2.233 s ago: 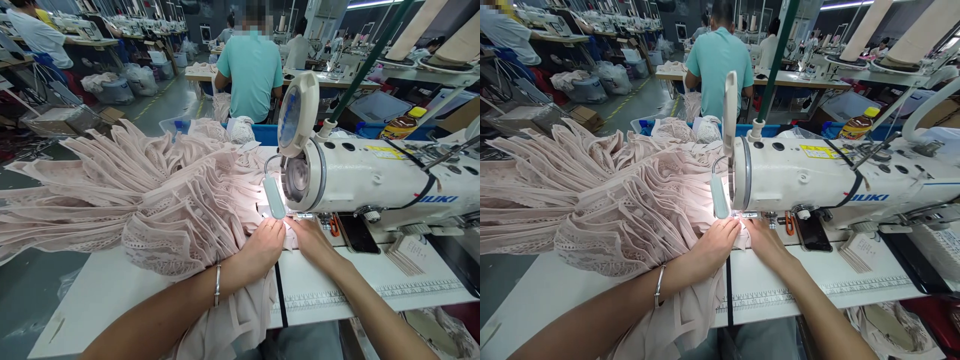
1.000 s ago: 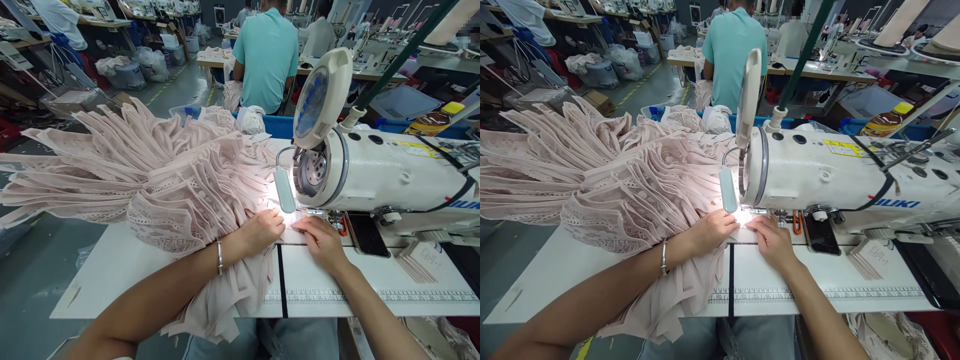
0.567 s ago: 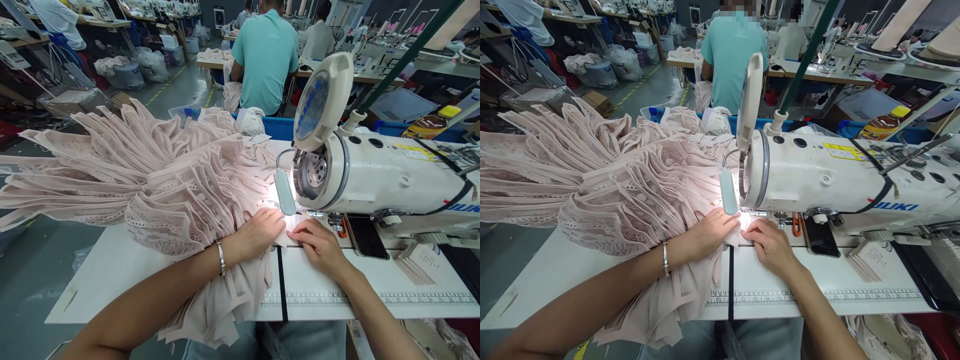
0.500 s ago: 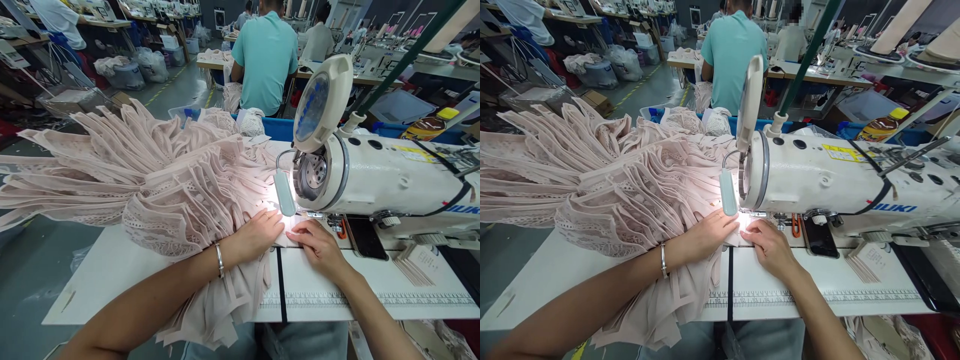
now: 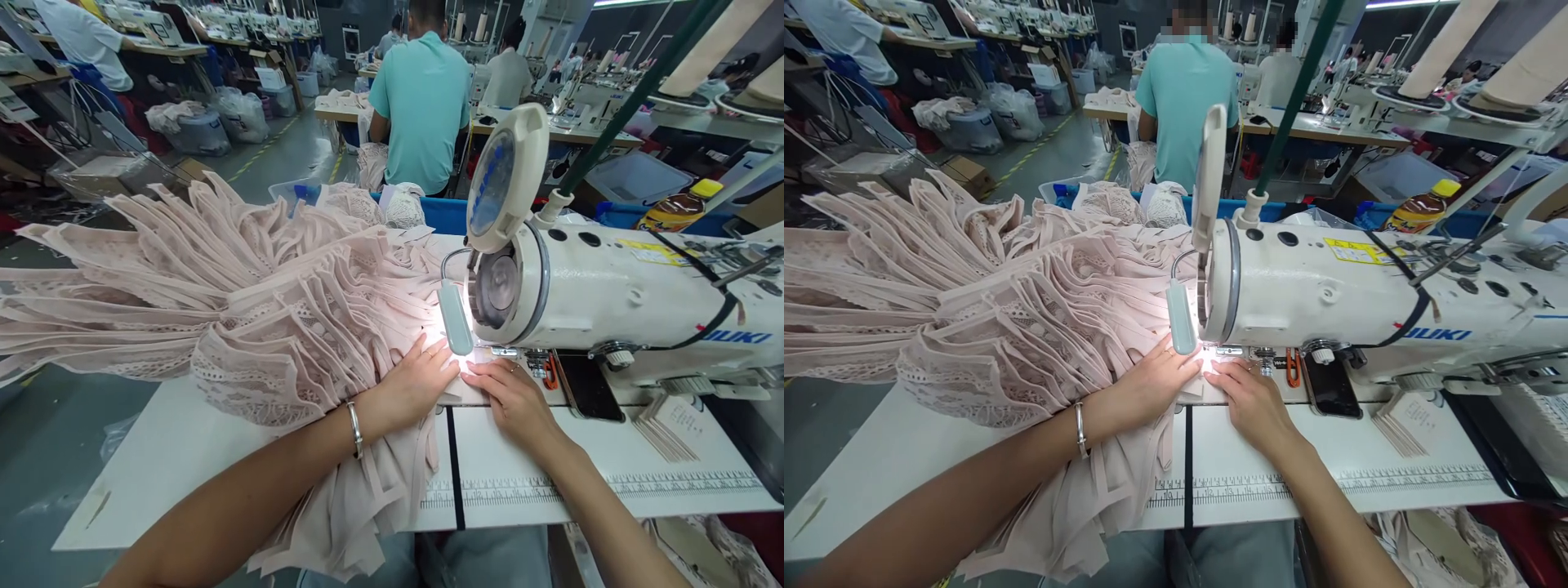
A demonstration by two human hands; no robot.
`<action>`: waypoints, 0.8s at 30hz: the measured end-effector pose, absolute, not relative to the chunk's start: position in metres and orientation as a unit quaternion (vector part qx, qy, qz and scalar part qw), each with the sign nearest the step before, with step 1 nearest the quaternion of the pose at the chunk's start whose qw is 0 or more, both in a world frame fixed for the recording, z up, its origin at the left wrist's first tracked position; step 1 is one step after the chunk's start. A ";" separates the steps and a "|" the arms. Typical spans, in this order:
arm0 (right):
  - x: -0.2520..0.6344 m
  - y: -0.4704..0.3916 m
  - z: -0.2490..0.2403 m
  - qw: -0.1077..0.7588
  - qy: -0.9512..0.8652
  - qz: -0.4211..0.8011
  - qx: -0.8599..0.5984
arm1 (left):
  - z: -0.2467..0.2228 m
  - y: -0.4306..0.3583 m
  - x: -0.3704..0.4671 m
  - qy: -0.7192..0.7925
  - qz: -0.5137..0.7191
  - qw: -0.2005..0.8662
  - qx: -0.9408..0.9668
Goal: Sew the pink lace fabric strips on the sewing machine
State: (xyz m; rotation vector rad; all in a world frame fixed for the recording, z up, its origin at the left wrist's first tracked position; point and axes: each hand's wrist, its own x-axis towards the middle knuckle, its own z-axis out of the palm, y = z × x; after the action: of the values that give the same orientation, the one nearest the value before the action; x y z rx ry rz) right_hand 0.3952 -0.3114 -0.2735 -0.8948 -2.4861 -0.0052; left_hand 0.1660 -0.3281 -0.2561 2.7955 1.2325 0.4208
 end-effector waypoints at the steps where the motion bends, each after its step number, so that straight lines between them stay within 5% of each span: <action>1: 0.395 -0.311 -0.275 0.242 -0.911 -0.006 -0.333 | -0.256 -0.328 0.166 0.401 0.139 0.029 0.905; 10: 0.395 -0.309 -0.287 0.174 -0.901 -0.044 -0.395 | -0.260 -0.328 0.171 0.442 0.188 -0.012 0.877; 24: 0.388 -0.308 -0.289 0.116 -0.906 -0.090 -0.397 | -0.256 -0.331 0.170 0.408 0.107 -0.048 0.905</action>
State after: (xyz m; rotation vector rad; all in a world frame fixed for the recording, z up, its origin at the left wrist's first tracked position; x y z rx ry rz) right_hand 0.3880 -0.3081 -0.2892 -1.1613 -2.6537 -0.2627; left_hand 0.1700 -0.3314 -0.2556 2.9344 1.3234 0.3467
